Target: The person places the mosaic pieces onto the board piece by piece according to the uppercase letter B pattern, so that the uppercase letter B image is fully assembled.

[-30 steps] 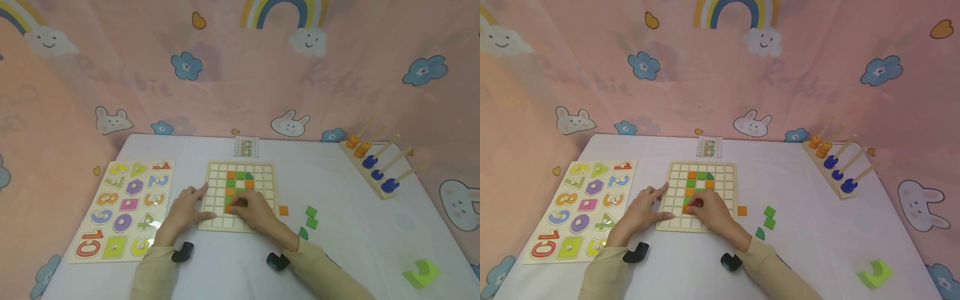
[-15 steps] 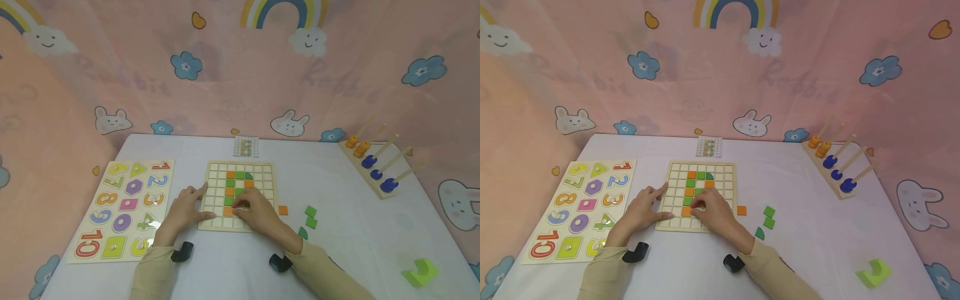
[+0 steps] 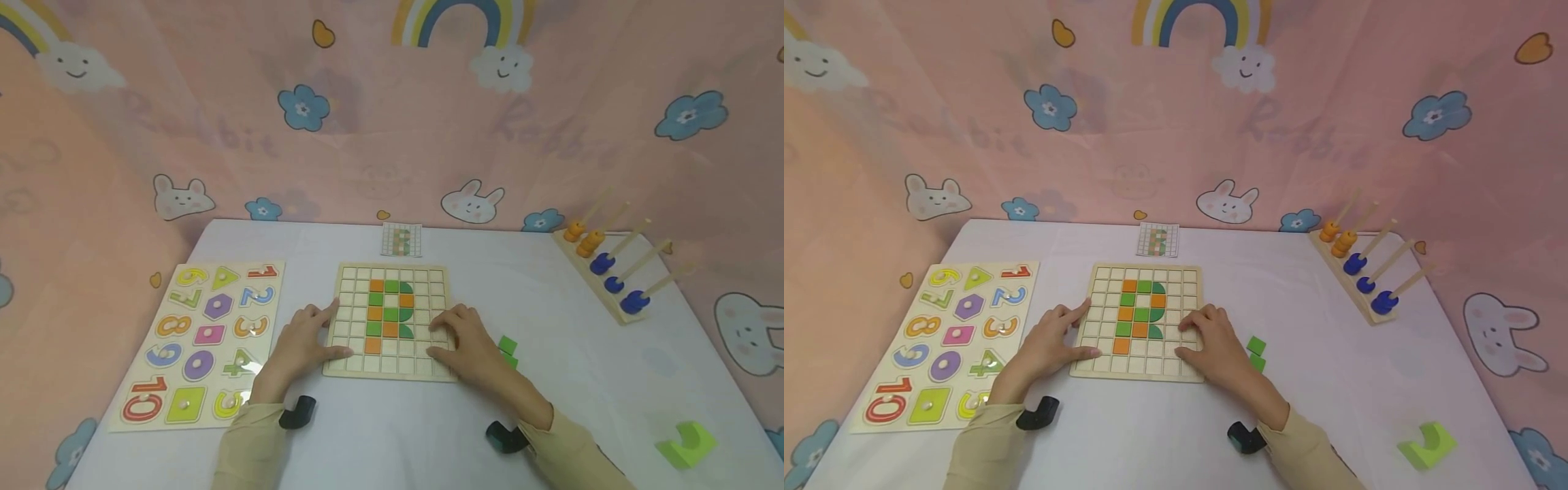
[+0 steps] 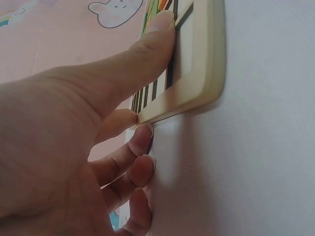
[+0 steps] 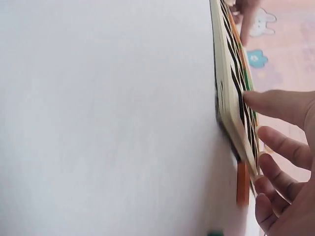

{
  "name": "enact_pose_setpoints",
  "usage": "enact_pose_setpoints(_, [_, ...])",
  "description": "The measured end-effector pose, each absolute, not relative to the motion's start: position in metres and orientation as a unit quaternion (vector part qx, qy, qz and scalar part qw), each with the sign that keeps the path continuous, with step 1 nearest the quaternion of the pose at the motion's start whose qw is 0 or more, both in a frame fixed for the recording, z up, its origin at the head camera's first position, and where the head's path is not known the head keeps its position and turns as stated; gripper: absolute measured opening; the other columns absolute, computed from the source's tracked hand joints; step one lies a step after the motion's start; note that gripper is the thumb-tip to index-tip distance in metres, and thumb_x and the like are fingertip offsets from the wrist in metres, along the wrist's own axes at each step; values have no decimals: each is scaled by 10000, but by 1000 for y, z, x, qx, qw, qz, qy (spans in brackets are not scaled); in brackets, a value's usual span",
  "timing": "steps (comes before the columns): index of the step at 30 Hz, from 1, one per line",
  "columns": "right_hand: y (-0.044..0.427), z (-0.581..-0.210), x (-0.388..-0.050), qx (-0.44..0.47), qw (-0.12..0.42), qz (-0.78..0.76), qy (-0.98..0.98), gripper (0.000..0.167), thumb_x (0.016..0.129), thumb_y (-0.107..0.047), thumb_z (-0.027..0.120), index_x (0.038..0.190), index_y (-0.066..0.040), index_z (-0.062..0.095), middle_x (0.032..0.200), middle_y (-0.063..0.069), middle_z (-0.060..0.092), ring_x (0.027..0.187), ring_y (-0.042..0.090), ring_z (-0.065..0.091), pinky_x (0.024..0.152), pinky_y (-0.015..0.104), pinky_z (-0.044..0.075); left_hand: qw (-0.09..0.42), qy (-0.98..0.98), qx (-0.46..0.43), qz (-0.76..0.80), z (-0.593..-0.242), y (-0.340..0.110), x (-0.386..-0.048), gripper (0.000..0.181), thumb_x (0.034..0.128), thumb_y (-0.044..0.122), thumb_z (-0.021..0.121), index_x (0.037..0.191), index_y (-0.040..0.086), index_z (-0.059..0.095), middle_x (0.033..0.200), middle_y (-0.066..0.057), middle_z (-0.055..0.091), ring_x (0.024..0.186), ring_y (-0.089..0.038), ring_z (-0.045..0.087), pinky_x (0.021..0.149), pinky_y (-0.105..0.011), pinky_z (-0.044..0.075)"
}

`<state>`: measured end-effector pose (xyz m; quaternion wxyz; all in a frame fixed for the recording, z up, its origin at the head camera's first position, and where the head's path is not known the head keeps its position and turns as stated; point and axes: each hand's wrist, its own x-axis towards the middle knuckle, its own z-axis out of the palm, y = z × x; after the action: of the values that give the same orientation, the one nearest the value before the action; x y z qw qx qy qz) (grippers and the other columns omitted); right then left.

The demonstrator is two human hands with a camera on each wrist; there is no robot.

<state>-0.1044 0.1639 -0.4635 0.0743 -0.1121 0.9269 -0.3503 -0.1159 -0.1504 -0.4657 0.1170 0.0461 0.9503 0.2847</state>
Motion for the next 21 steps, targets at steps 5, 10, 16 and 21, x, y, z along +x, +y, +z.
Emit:
enact_pose_setpoints(5, [191, -463, -99, -124, 65, -344, 928, 443, 852, -191, 887, 1240, -107, 692, 1273, 120, 581, 1144, 280, 461, 927, 430, 412, 117, 950, 46, 286, -466, -151, -116, 1027, 784, 411, 933, 1642, 196, 411, 1158, -69, 588, 1019, -234, 474, 876, -397, 410])
enact_pose_setpoints(10, [215, -466, -95, -115, 80, -343, 929, 533, 854, -249, 893, 1319, -130, 660, 1347, 120, 578, 1249, 314, 454, 1011, 518, 354, 116, 950, 46, 286, -467, -151, -116, 1029, 785, 410, 934, 1643, 191, 410, 1165, -71, 591, 1025, -236, 483, 872, -405, 421])
enact_pose_setpoints(16, [240, -463, -92, -101, 86, -329, 935, 589, 823, -276, 921, 1337, -156, 659, 1406, 173, 568, 1291, 386, 446, 959, 555, 280, 116, 950, 44, 285, -467, -151, -116, 1032, 781, 411, 937, 1643, 196, 411, 1177, -77, 593, 1026, -241, 486, 866, -403, 424])
enact_pose_setpoints(21, [256, -459, -88, -85, 95, -324, 937, 554, 851, -169, 890, 1350, -104, 657, 1365, 189, 564, 1224, 363, 501, 1022, 584, 434, 115, 951, 45, 284, -466, -151, -116, 1031, 784, 405, 935, 1645, 195, 407, 1155, -68, 586, 1013, -234, 472, 857, -391, 407])
